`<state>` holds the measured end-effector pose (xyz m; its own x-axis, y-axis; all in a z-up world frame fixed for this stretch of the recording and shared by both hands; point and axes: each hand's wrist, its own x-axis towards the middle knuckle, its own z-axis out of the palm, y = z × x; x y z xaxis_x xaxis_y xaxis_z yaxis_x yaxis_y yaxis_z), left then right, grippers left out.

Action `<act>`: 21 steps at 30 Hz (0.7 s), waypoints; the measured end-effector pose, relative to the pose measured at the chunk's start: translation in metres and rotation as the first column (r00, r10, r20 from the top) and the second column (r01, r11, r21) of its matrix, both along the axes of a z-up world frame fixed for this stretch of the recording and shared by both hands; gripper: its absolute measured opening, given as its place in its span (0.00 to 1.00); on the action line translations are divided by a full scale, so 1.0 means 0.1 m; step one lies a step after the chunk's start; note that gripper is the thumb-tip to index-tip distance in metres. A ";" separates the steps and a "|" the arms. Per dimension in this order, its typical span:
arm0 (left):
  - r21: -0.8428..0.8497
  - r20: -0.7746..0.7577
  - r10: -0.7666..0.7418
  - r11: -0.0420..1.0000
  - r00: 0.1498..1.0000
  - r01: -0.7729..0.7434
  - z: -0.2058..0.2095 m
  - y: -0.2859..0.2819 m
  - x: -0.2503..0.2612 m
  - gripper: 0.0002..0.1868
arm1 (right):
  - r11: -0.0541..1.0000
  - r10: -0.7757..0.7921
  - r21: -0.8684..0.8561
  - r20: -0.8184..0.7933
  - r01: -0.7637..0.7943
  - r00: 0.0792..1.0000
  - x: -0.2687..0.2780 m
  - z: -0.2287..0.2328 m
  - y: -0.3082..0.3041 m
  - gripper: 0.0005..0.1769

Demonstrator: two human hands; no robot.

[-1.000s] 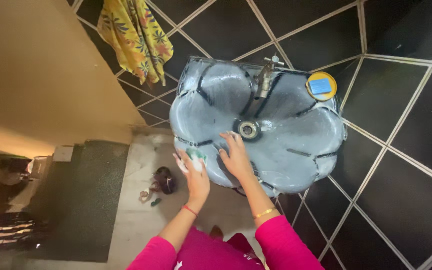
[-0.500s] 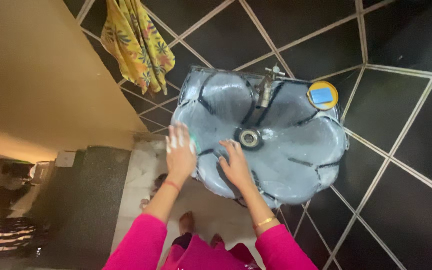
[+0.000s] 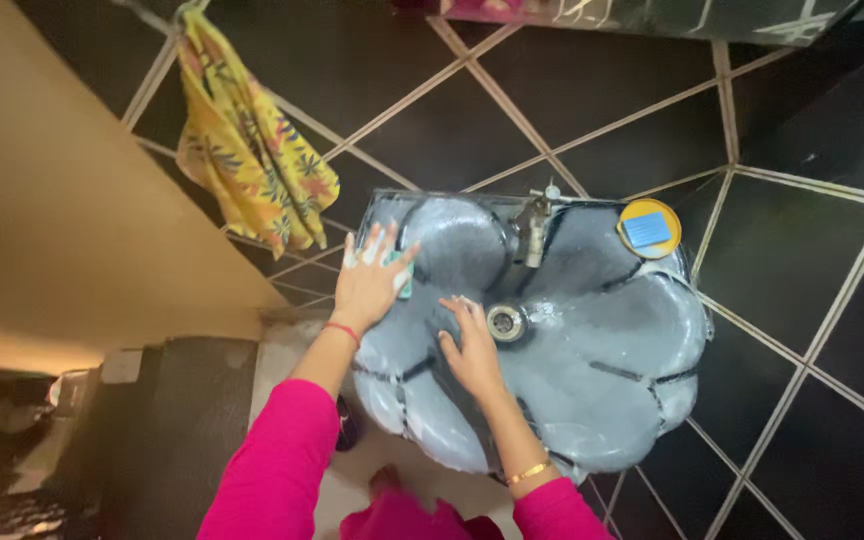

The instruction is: The person scrubs a gray flower-shaped bathroom sink using a green sponge and soap. They wipe the basin, faucet, and drain area repeatedly, rinsing the sponge under running water and continuing to clean the sink surfaces.

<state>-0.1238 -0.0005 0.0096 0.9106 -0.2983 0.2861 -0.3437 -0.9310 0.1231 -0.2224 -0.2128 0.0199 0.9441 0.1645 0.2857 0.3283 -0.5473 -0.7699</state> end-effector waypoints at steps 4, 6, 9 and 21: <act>0.000 -0.023 0.047 0.999 0.999 -0.047 -0.04 -0.13 0.49 0.33 | 0.997 -0.075 -0.018 -0.002 0.075 0.997 0.09 0.01 0.07 0.30; -0.028 -0.006 0.036 0.999 0.999 -0.036 -0.08 -0.15 0.50 0.34 | 0.995 -0.095 -0.032 0.008 0.095 0.995 0.08 -0.02 0.09 0.29; 0.003 0.015 0.017 1.000 1.000 -0.017 -0.13 -0.06 0.28 0.33 | 0.998 -0.063 -0.017 0.034 0.064 0.997 0.11 -0.03 0.16 0.29; -0.061 0.003 0.123 0.991 0.992 -0.123 -0.10 0.02 0.42 0.32 | 0.998 -0.055 -0.007 0.060 0.055 0.997 0.31 0.05 0.42 0.29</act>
<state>-0.0821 0.0016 -0.0003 0.9374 -0.1660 0.3062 -0.2278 -0.9572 0.1783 -0.1918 -0.1712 0.0246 0.9332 0.1156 0.3403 0.3425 -0.5724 -0.7450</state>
